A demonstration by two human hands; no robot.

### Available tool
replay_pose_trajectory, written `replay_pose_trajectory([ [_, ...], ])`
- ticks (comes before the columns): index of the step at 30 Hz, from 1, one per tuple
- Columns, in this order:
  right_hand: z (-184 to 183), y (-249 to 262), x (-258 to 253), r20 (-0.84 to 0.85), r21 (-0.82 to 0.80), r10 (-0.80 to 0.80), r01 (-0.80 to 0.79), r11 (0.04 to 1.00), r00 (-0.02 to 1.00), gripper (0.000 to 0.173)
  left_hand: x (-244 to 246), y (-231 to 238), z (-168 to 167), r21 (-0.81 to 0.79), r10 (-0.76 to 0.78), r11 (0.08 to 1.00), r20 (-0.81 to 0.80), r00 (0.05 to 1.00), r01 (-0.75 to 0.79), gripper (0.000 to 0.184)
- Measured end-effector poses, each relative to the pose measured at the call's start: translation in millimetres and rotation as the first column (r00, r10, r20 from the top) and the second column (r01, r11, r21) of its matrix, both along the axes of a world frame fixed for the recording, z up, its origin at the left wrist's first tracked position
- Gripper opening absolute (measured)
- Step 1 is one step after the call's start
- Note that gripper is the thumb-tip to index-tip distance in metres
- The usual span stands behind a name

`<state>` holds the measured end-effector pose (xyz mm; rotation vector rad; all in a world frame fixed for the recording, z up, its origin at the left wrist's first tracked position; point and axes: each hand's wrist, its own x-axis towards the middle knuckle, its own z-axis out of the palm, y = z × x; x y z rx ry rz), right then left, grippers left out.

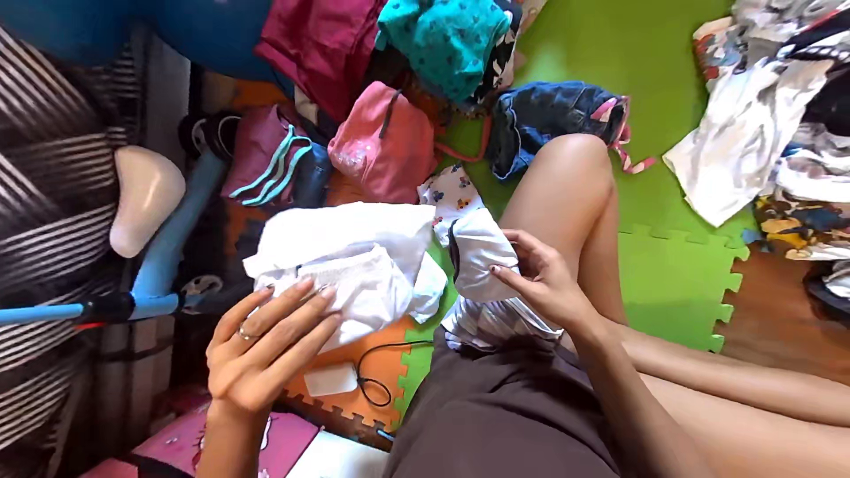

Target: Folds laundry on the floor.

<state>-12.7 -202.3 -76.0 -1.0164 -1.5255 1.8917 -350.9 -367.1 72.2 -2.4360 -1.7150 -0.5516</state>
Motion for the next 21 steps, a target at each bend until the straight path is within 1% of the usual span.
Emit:
replay_pose_trajectory([
  [1, -1, -1, 3, 0.009, -0.003, -0.003, 0.003, 1.000, 1.000, 0.047, 1, 4, 1, -0.120, 0.030, 0.992, 0.032, 0.999, -0.026, 0.020],
  [2, -3, -2, 7, 0.018, -0.008, -0.006, 0.006, 1.000, 1.000, 0.046, 3, 7, 4, -0.275, 0.072, 0.960, 0.057, 0.996, -0.053, 0.021],
  [3, -4, -3, 12, 0.027, -0.014, -0.012, 0.012, 1.000, 1.000, 0.046, 4, 10, 5, -0.430, 0.105, 0.901, 0.068, 0.992, -0.066, 0.021],
  [4, -6, -3, 16, 0.028, -0.023, -0.017, 0.018, 1.000, 0.999, 0.046, 2, 12, 4, -0.576, 0.124, 0.816, 0.091, 0.988, -0.049, 0.022],
  [5, -8, -4, 20, 0.025, -0.046, -0.022, 0.023, 0.999, 0.999, 0.046, 0, 14, -1, -0.699, 0.136, 0.715, 0.139, 0.981, 0.000, 0.023],
  [6, -9, -5, 22, 0.021, -0.077, -0.028, 0.029, 0.997, 0.999, 0.046, -4, 17, -10, -0.789, 0.152, 0.610, 0.211, 0.966, 0.076, 0.024],
  [7, -9, -5, 25, 0.014, -0.107, -0.033, 0.034, 0.994, 0.999, 0.046, -7, 21, -24, -0.843, 0.169, 0.514, 0.280, 0.945, 0.158, 0.023],
  [8, -9, -6, 27, 0.009, -0.133, -0.036, 0.037, 0.990, 0.999, 0.046, -10, 27, -41, -0.866, 0.180, 0.445, 0.338, 0.924, 0.230, 0.021],
  [9, -9, -6, 28, 0.005, -0.148, -0.037, 0.038, 0.988, 0.999, 0.047, -12, 35, -59, -0.876, 0.183, 0.397, 0.370, 0.911, 0.275, 0.020],
  [11, -10, -7, 31, 0.009, -0.161, -0.033, 0.034, 0.986, 0.999, 0.046, -10, 55, -94, -0.904, 0.198, 0.337, 0.342, 0.919, 0.264, 0.021],
  [13, -11, -7, 32, 0.016, -0.166, -0.030, 0.032, 0.986, 0.999, 0.046, -9, 85, -128, -0.948, 0.206, 0.277, 0.220, 0.954, 0.159, 0.025],
  [14, -11, -8, 32, 0.013, -0.165, -0.028, 0.030, 0.986, 1.000, 0.046, -12, 98, -147, -0.958, 0.218, 0.273, 0.155, 0.964, 0.092, 0.028],
  [15, -11, -8, 33, 0.011, -0.162, -0.028, 0.029, 0.986, 1.000, 0.046, -17, 108, -168, -0.948, 0.241, 0.317, 0.120, 0.963, 0.039, 0.032],
  [17, -9, -9, 33, 0.008, -0.156, -0.037, 0.038, 0.987, 0.999, 0.047, -28, 117, -200, -0.897, 0.304, 0.442, 0.114, 0.946, -0.034, 0.049],
  [18, -8, -10, 34, 0.010, -0.153, -0.044, 0.045, 0.987, 0.999, 0.047, -28, 118, -207, -0.864, 0.336, 0.499, 0.117, 0.934, -0.071, 0.058],
  [19, -8, -11, 35, 0.011, -0.151, -0.049, 0.050, 0.987, 0.999, 0.047, -27, 114, -209, -0.836, 0.373, 0.535, 0.102, 0.922, -0.124, 0.064],
  [20, -8, -12, 37, 0.008, -0.151, -0.050, 0.051, 0.987, 0.999, 0.046, -24, 108, -206, -0.812, 0.424, 0.551, 0.072, 0.903, -0.194, 0.067],
  [21, -9, -12, 38, 0.004, -0.154, -0.050, 0.050, 0.987, 0.999, 0.046, -20, 99, -198, -0.797, 0.491, 0.539, 0.033, 0.871, -0.273, 0.069],
])
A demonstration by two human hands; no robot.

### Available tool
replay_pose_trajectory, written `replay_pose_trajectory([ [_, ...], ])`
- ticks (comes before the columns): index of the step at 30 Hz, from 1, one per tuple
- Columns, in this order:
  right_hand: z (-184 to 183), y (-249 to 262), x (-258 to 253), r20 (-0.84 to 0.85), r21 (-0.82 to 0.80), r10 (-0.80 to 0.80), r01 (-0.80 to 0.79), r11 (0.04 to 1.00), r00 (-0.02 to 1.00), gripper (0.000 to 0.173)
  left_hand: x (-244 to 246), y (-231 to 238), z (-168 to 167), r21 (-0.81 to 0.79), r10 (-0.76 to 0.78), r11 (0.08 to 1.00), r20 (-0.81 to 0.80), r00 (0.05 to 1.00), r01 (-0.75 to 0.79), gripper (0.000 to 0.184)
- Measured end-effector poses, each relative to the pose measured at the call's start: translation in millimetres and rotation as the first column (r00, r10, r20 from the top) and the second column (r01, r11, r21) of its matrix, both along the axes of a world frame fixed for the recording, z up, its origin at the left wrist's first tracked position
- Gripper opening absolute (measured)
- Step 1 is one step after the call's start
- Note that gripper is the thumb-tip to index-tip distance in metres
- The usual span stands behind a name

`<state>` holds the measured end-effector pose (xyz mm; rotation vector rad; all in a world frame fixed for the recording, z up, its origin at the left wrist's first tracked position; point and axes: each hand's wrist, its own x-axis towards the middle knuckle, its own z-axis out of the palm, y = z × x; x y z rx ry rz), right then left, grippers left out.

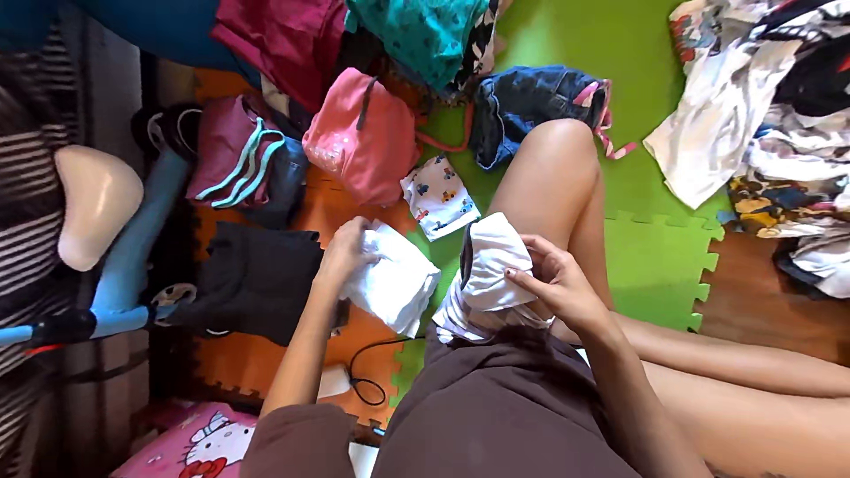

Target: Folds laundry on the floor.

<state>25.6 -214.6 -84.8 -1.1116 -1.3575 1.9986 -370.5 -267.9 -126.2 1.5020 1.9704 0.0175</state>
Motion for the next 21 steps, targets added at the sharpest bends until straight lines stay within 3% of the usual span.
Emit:
replay_pose_trajectory([
  [3, -3, 0, -2, 0.008, -0.012, -0.007, 0.007, 1.000, 1.000, 0.046, 5, -36, 24, 0.031, 0.148, 0.989, -0.089, 0.985, -0.146, 0.059],
  [6, -4, 0, -6, 0.014, -0.012, 0.005, -0.005, 1.000, 1.000, 0.046, 9, -62, 21, 0.261, 0.114, 0.961, -0.069, 0.991, -0.092, 0.034],
  [9, -2, 1, -3, 0.014, 0.020, 0.035, -0.035, 0.999, 0.999, 0.047, 17, -81, 18, 0.387, 0.112, 0.918, -0.032, 0.993, -0.091, 0.034],
  [13, 2, 1, 12, 0.017, 0.047, 0.025, -0.026, 0.999, 1.000, 0.047, 31, -100, 32, 0.306, 0.170, 0.942, -0.083, 0.982, -0.137, 0.035],
  [17, 2, -1, 30, 0.036, 0.035, -0.022, 0.020, 0.999, 0.999, 0.047, 42, -99, 62, 0.173, 0.056, 0.985, -0.191, 0.980, -0.023, 0.030],
  [19, 2, -4, 36, 0.036, 0.021, -0.042, 0.041, 0.999, 0.999, 0.047, 48, -97, 84, 0.116, -0.007, 0.993, -0.132, 0.991, 0.023, 0.023],
  [21, 3, -6, 40, 0.016, 0.009, -0.056, 0.056, 0.998, 0.998, 0.047, 51, -88, 111, -0.012, -0.070, 0.997, 0.035, 0.997, 0.070, 0.015],
])
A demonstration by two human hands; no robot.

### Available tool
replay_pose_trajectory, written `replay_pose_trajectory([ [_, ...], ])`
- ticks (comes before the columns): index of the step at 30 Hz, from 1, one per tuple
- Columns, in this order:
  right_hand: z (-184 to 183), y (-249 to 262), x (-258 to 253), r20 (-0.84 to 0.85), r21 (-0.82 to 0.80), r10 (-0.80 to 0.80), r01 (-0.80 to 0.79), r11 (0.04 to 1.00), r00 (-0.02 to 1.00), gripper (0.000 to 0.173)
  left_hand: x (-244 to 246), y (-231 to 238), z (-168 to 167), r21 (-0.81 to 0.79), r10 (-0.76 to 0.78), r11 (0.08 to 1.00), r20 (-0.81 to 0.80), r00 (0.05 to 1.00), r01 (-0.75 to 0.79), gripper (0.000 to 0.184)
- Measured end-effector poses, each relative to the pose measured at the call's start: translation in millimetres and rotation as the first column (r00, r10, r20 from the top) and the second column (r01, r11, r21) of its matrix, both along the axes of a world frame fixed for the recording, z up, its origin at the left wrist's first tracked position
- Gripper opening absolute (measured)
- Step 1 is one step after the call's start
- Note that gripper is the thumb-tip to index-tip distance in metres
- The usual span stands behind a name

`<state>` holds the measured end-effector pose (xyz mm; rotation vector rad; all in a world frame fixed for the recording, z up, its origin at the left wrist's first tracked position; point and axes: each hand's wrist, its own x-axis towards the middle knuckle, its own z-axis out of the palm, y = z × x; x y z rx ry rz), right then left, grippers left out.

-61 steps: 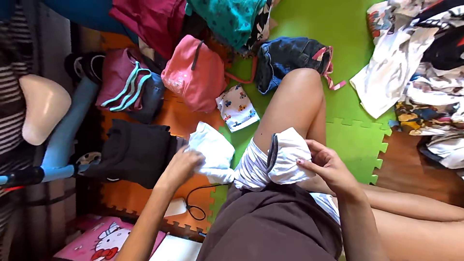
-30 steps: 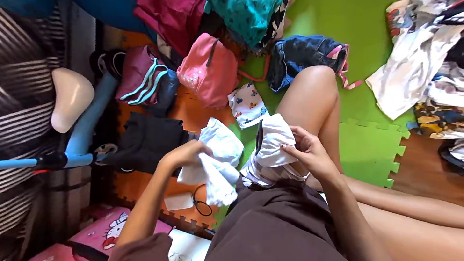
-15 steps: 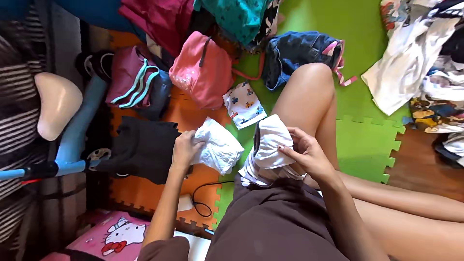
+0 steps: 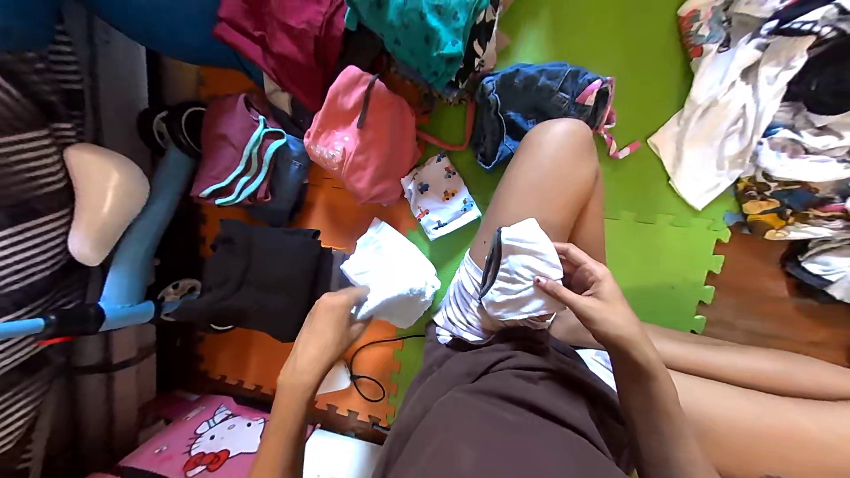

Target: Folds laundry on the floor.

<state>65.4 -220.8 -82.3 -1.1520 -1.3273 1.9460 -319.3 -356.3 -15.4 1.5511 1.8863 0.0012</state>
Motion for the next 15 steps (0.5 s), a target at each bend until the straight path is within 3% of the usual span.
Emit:
replay_pose_trajectory([
  [2, 1, -2, 4, -0.025, -0.005, -0.012, 0.012, 1.000, 1.000, 0.047, -1, 17, 23, -0.087, -0.077, 0.991, 0.230, 0.970, 0.099, 0.016],
  [7, 5, -7, 11, -0.061, 0.017, 0.004, -0.003, 1.000, 0.998, 0.049, -1, 114, 49, 0.019, -0.229, 0.964, 0.557, 0.798, 0.264, 0.025],
  [10, 14, -9, 19, -0.075, 0.029, 0.003, -0.001, 1.000, 0.997, 0.047, -6, 183, 26, -0.138, -0.124, 0.941, 0.711, 0.692, 0.309, 0.036],
  [12, 22, -12, 26, -0.075, 0.022, -0.020, 0.022, 1.000, 0.997, 0.045, -10, 223, -6, -0.243, -0.024, 0.924, 0.735, 0.678, 0.296, 0.040],
  [15, 28, -17, 34, -0.105, 0.008, -0.082, 0.083, 0.997, 0.991, 0.045, -11, 268, -65, -0.251, -0.009, 0.947, 0.602, 0.799, 0.200, 0.048],
])
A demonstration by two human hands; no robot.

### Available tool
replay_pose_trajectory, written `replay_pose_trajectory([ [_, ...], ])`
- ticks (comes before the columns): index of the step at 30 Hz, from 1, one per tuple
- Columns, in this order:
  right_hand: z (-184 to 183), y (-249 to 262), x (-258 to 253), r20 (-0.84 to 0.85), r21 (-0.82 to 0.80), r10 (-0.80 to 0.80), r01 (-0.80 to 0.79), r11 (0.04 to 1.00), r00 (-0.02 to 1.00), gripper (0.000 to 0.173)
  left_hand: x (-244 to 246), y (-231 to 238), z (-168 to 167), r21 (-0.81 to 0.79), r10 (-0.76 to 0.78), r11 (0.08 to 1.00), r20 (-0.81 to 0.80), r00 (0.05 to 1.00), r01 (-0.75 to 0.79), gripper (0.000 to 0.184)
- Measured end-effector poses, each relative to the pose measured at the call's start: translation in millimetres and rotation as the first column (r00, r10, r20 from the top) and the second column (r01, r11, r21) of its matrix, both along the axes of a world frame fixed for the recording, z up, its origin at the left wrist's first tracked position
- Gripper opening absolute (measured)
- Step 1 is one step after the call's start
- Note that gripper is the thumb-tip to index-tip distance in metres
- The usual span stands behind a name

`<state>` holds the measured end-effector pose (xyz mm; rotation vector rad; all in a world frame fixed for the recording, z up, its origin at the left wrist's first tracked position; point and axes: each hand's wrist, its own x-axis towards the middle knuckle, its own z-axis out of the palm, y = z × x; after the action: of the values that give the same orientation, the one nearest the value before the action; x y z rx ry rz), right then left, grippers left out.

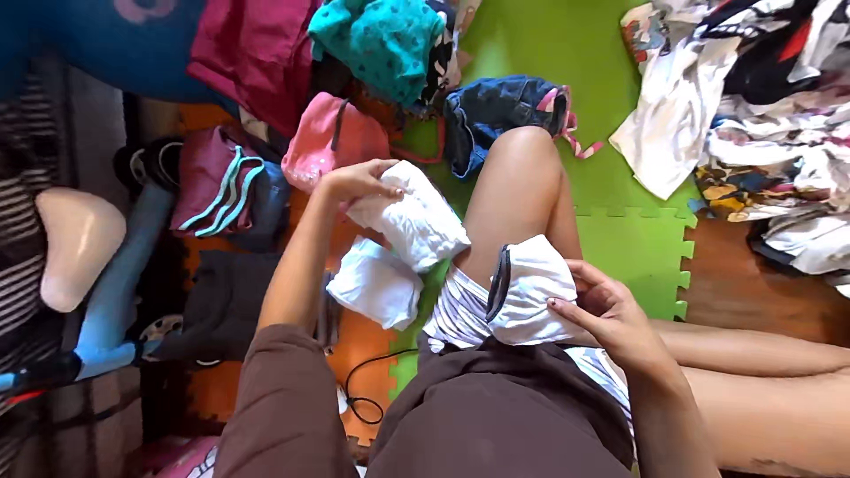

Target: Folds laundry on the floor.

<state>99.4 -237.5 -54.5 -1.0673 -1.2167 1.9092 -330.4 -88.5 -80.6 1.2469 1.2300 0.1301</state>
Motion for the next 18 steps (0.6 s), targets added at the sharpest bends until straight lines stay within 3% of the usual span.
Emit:
replay_pose_trajectory([
  [3, 2, -1, 1, 0.026, -0.006, -0.047, 0.047, 0.999, 0.999, 0.045, 13, 11, -53, 0.332, 0.163, 0.942, -0.313, 0.936, -0.052, 0.062],
  [6, 5, 4, -23, 0.044, 0.015, -0.028, 0.028, 1.000, 0.999, 0.047, 28, -22, -42, 0.655, 0.359, 0.754, -0.343, 0.868, -0.053, 0.062],
  [11, -20, 6, -130, -0.088, 0.033, 0.350, -0.348, 0.937, 0.933, 0.044, -13, -130, 36, 0.678, 0.516, 0.717, -0.362, 0.777, -0.160, 0.050],
  [14, -63, 8, -217, -0.162, -0.048, 0.549, -0.562, 0.826, 0.820, 0.045, -26, -190, 68, 0.771, 0.724, 0.590, -0.374, 0.579, -0.240, 0.041],
  [16, -102, 5, -264, -0.040, -0.091, 0.624, -0.625, 0.776, 0.780, 0.045, -7, -215, 66, 0.842, 0.826, 0.490, -0.365, 0.430, -0.225, 0.037],
  [18, -133, 2, -289, 0.202, -0.088, 0.666, -0.664, 0.743, 0.718, 0.047, 22, -233, 35, 0.831, 0.818, 0.523, -0.428, 0.384, -0.189, 0.039],
])
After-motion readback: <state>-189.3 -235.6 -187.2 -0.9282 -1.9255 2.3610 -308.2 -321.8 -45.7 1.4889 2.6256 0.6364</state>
